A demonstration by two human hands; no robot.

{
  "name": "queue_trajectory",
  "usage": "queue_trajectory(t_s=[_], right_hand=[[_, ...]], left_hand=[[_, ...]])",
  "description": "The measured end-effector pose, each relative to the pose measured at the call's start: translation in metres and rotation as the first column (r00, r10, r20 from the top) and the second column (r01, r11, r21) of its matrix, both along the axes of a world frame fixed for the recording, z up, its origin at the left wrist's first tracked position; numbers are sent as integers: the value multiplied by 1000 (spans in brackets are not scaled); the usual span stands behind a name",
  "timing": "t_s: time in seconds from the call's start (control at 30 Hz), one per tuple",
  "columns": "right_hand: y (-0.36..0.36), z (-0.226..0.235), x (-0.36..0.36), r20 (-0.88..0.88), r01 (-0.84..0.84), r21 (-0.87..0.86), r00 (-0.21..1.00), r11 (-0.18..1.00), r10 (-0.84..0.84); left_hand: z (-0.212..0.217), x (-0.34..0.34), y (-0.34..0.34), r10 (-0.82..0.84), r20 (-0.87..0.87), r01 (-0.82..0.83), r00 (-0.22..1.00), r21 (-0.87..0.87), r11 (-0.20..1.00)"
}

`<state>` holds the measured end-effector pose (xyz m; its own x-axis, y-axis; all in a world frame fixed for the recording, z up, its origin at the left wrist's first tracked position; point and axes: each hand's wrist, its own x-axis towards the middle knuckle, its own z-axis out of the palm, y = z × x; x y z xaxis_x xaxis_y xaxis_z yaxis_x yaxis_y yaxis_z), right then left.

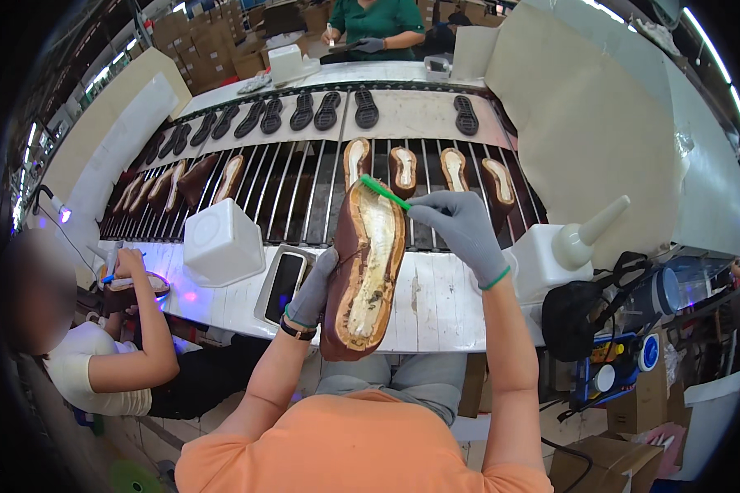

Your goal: Applying adhesive to the seam of a shoe upper and sole using a brush.

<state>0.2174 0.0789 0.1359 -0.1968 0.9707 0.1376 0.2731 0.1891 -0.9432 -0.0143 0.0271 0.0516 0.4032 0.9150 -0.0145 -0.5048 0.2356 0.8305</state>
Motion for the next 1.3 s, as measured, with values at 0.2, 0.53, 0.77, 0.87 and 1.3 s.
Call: queue_trajectory(t_s=[0.2,0.53,0.77,0.87,1.3], right_hand=[[-2,4,20,72,-125,74,990,989,120],[-34,15,20,125,-196,191,977,962,175],[-28,28,11,84,-80,140,994,987,69],[-18,33,6,182,-22,236,983,971,-22],[-7,50,34,191,-317,-8,931,948,312]], left_hand=[[27,1,-9,4,-83,4,997,103,995],[47,-2,-11,98,-205,-41,974,267,963],[48,0,-20,167,-415,0,894,373,928],[47,0,-25,210,-485,5,849,404,915],[54,-2,-26,62,-376,54,925,290,955]])
